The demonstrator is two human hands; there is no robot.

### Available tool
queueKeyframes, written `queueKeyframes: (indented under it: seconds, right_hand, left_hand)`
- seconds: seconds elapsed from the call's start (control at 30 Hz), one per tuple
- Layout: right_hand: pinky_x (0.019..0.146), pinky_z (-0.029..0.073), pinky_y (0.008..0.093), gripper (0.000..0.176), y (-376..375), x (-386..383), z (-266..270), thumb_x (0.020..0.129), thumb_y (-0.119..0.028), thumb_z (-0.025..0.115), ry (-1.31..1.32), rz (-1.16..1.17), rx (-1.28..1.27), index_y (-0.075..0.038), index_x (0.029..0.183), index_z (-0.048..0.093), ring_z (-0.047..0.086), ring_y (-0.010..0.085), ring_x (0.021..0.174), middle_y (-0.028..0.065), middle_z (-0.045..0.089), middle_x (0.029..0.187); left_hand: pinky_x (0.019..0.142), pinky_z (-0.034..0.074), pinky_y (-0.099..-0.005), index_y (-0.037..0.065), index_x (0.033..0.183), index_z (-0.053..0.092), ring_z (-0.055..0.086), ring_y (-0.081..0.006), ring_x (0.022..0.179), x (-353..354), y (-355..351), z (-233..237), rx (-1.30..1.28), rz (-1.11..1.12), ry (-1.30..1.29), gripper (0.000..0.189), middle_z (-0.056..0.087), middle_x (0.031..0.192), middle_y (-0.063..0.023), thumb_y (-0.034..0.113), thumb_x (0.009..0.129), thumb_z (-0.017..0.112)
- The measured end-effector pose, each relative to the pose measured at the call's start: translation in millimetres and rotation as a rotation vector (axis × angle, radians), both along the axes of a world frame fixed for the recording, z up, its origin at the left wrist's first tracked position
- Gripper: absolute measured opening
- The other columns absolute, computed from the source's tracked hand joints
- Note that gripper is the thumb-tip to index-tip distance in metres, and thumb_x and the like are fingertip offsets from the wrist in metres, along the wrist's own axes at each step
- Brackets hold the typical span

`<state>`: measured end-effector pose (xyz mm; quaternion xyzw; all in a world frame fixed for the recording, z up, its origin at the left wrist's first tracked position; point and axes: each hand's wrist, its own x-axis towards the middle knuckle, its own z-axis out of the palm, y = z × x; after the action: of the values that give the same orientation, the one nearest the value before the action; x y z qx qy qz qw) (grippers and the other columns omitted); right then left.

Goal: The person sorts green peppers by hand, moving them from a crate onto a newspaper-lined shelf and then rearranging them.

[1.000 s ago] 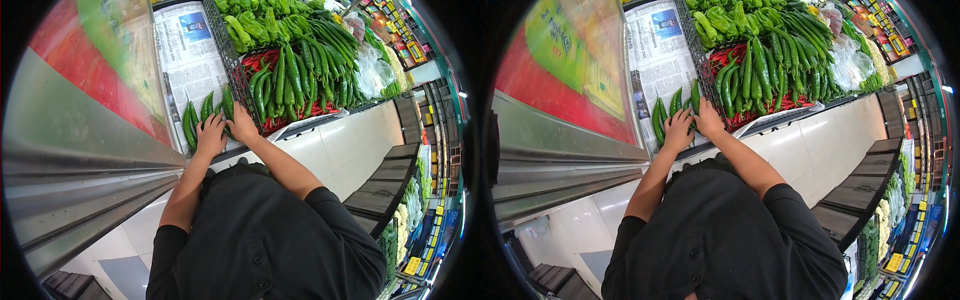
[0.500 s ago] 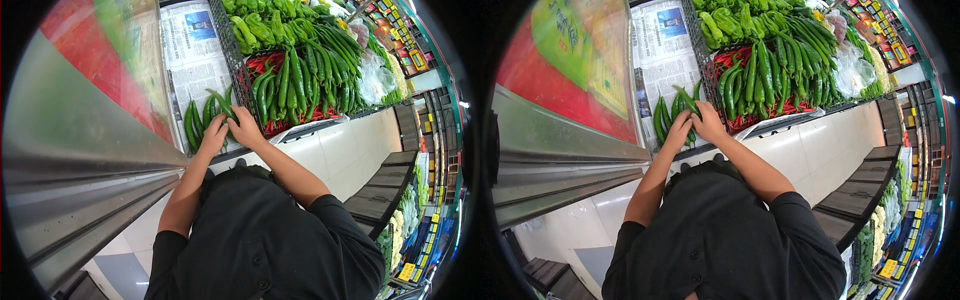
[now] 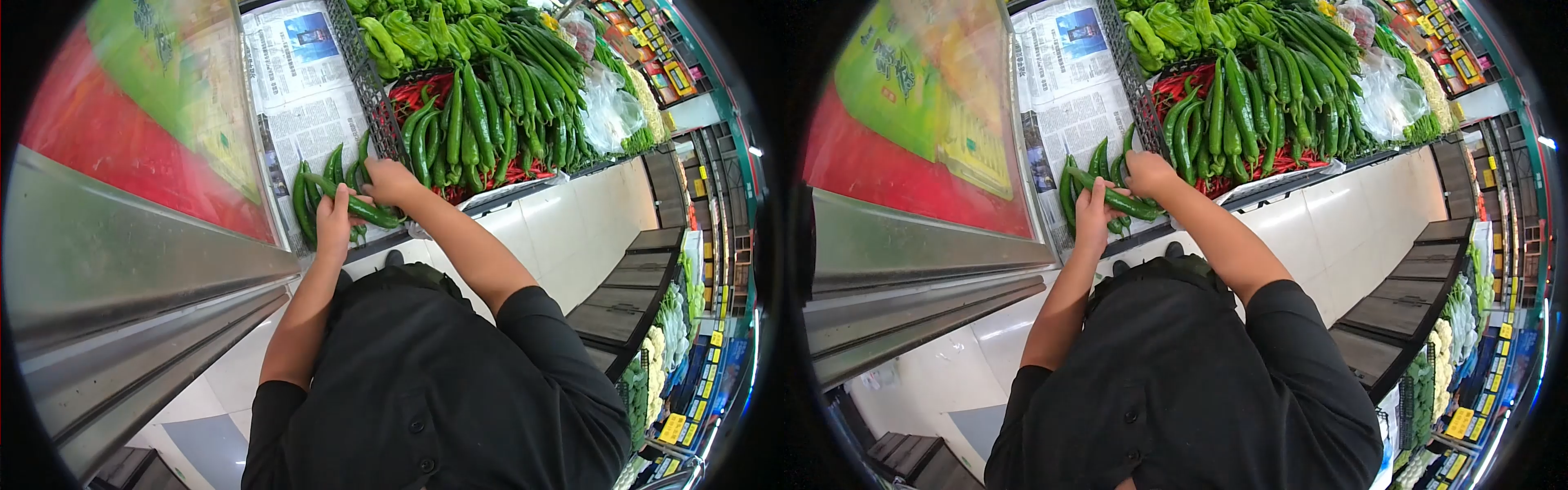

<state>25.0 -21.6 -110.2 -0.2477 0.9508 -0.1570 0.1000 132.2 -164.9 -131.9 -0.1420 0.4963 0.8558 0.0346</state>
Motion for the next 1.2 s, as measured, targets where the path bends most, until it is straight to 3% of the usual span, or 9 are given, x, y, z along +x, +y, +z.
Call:
queueKeyframes:
  seconds: [0.07, 0.2, 0.43, 0.57, 0.77, 0.87, 0.97, 1.13, 1.2]
  right_hand:
    - [0.085, 0.055, 0.0496, 0.040, -7, 6, 3, 0.080, -0.016, 0.073, -0.112, -0.036, 0.105, 0.002, 0.107, 0.050, 0.069, 0.0437, 0.096, 0.0261, 0.069, 0.099]
    - [0.082, 0.055, 0.0525, 0.055, -7, 6, -18, 0.078, -0.018, 0.080, -0.051, -0.099, 0.076, 0.002, 0.114, 0.043, 0.068, 0.0465, 0.093, 0.0281, 0.068, 0.096]
    - [0.084, 0.057, 0.0510, 0.054, -7, 0, -25, 0.083, -0.016, 0.075, -0.081, -0.106, 0.093, 0.006, 0.120, 0.042, 0.069, 0.0461, 0.096, 0.0292, 0.069, 0.100]
    - [0.084, 0.058, 0.0510, 0.057, -9, 1, -21, 0.084, -0.019, 0.076, -0.095, -0.149, 0.106, 0.008, 0.121, 0.042, 0.069, 0.0460, 0.096, 0.0301, 0.069, 0.100]
    - [0.083, 0.056, 0.0531, 0.050, -11, 0, -28, 0.085, -0.020, 0.074, -0.101, -0.197, 0.048, 0.005, 0.115, 0.043, 0.069, 0.0480, 0.092, 0.0311, 0.068, 0.096]
    - [0.083, 0.056, 0.0525, 0.050, -12, -3, -35, 0.084, -0.018, 0.075, -0.104, -0.204, 0.042, 0.006, 0.115, 0.044, 0.069, 0.0472, 0.093, 0.0306, 0.068, 0.096]
    - [0.085, 0.057, 0.0509, 0.051, -14, -5, -38, 0.084, -0.017, 0.075, -0.115, -0.208, 0.040, 0.007, 0.118, 0.045, 0.069, 0.0459, 0.096, 0.0304, 0.068, 0.099]
    - [0.089, 0.056, 0.0498, 0.049, -12, -7, -38, 0.085, -0.019, 0.073, -0.140, -0.195, 0.030, 0.008, 0.118, 0.048, 0.069, 0.0452, 0.099, 0.0303, 0.069, 0.105]
    - [0.087, 0.054, 0.0519, 0.048, -10, -4, -34, 0.083, -0.021, 0.071, -0.123, -0.169, -0.056, 0.007, 0.115, 0.049, 0.068, 0.0475, 0.096, 0.0310, 0.068, 0.098]
  left_hand:
    - [0.065, 0.058, -0.0319, 0.004, 0.111, 0.054, 0.073, -0.0229, 0.081, -1, -6, -4, -0.044, -0.024, 0.035, 0.039, 0.073, 0.096, -0.0176, 0.042, 0.108, 0.048]
    - [0.062, 0.056, -0.0303, 0.004, 0.110, 0.055, 0.072, -0.0207, 0.079, 6, -14, 1, -0.117, -0.043, 0.013, 0.038, 0.074, 0.094, -0.0151, 0.041, 0.108, 0.047]
    - [0.064, 0.056, -0.0319, 0.007, 0.121, 0.059, 0.072, -0.0191, 0.083, -15, -9, -23, -0.275, -0.354, -0.171, 0.039, 0.071, 0.103, -0.0070, 0.041, 0.106, 0.050]
    - [0.060, 0.054, -0.0312, 0.007, 0.120, 0.058, 0.072, -0.0183, 0.084, -30, -8, -47, -0.191, -0.355, -0.157, 0.038, 0.069, 0.097, -0.0049, 0.042, 0.105, 0.050]
    - [0.049, 0.049, -0.0270, 0.009, 0.115, 0.059, 0.071, -0.0150, 0.077, -24, -1, -41, -0.188, -0.283, -0.170, 0.033, 0.066, 0.093, -0.0025, 0.039, 0.105, 0.051]
    - [0.049, 0.049, -0.0273, 0.009, 0.113, 0.059, 0.070, -0.0152, 0.076, -20, 1, -37, -0.210, -0.256, -0.152, 0.032, 0.066, 0.092, -0.0033, 0.039, 0.105, 0.051]
    - [0.049, 0.048, -0.0270, 0.009, 0.122, 0.057, 0.072, -0.0177, 0.080, -21, 1, -40, -0.255, -0.287, -0.155, 0.035, 0.066, 0.098, -0.0027, 0.039, 0.106, 0.049]
    - [0.051, 0.050, -0.0272, 0.009, 0.113, 0.059, 0.070, -0.0151, 0.080, -20, -1, -47, -0.254, -0.263, -0.137, 0.034, 0.065, 0.092, -0.0038, 0.040, 0.106, 0.050]
    - [0.052, 0.051, -0.0274, 0.009, 0.109, 0.060, 0.069, -0.0138, 0.080, -19, -4, -51, -0.237, -0.267, -0.138, 0.034, 0.065, 0.090, -0.0042, 0.042, 0.106, 0.049]
